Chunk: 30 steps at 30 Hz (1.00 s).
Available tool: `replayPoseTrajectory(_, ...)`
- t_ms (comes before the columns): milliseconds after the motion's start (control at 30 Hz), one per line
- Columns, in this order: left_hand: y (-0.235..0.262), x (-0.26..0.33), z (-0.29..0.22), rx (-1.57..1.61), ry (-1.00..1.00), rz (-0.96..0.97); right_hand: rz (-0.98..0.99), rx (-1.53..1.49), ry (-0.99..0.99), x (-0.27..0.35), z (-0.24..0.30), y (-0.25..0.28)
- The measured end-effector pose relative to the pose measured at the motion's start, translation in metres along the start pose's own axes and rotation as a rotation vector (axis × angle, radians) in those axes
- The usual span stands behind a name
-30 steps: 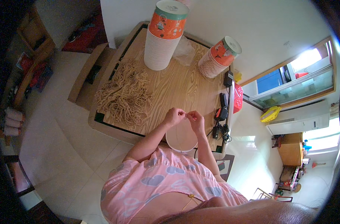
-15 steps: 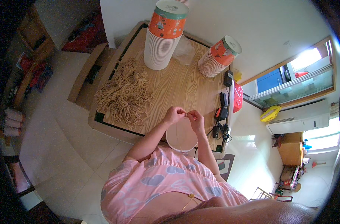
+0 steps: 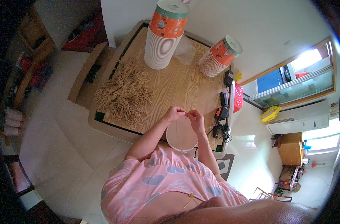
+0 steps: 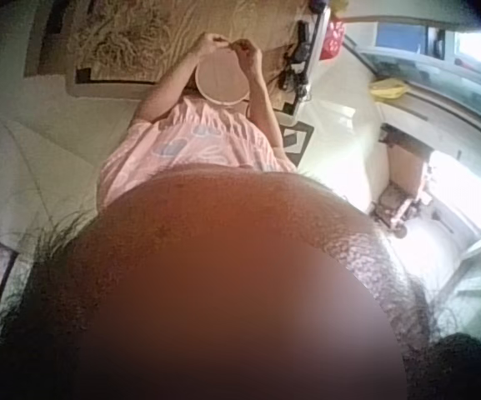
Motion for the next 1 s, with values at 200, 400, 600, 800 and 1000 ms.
replayPoseTrajectory(200, -0.004, 0.006, -0.008, 0.225, 0.128, 0.17, 0.0, -0.049, 0.008, -0.002, -0.006, -0.001)
replayPoseTrajectory(400, -0.007, 0.007, 0.003, 0.366, 0.234, 0.326, 0.017, 0.018, 0.048, 0.0, -0.005, -0.004)
replayPoseTrajectory(600, -0.011, 0.004, 0.011, 0.364, 0.335, 0.368, 0.028, -0.094, 0.134, 0.003, 0.009, -0.005)
replayPoseTrajectory(800, -0.011, 0.008, 0.002, 0.41, 0.417, 0.331, 0.101, 0.165, 0.221, 0.003, 0.039, -0.005)
replayPoseTrajectory(1000, -0.008, 0.012, -0.012, 0.322, 0.336, 0.276, 0.205, 0.341, 0.423, -0.005, 0.047, -0.004)
Point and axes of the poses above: each hand's wrist, its own x-axis away from the middle knuckle, its own y-axis out of the back of the hand, z = x × y, the point moved 7 cm from there along -x, towards the middle knuckle, and after that the axes turned 11 degrees about -x, right-handed, at the moved point
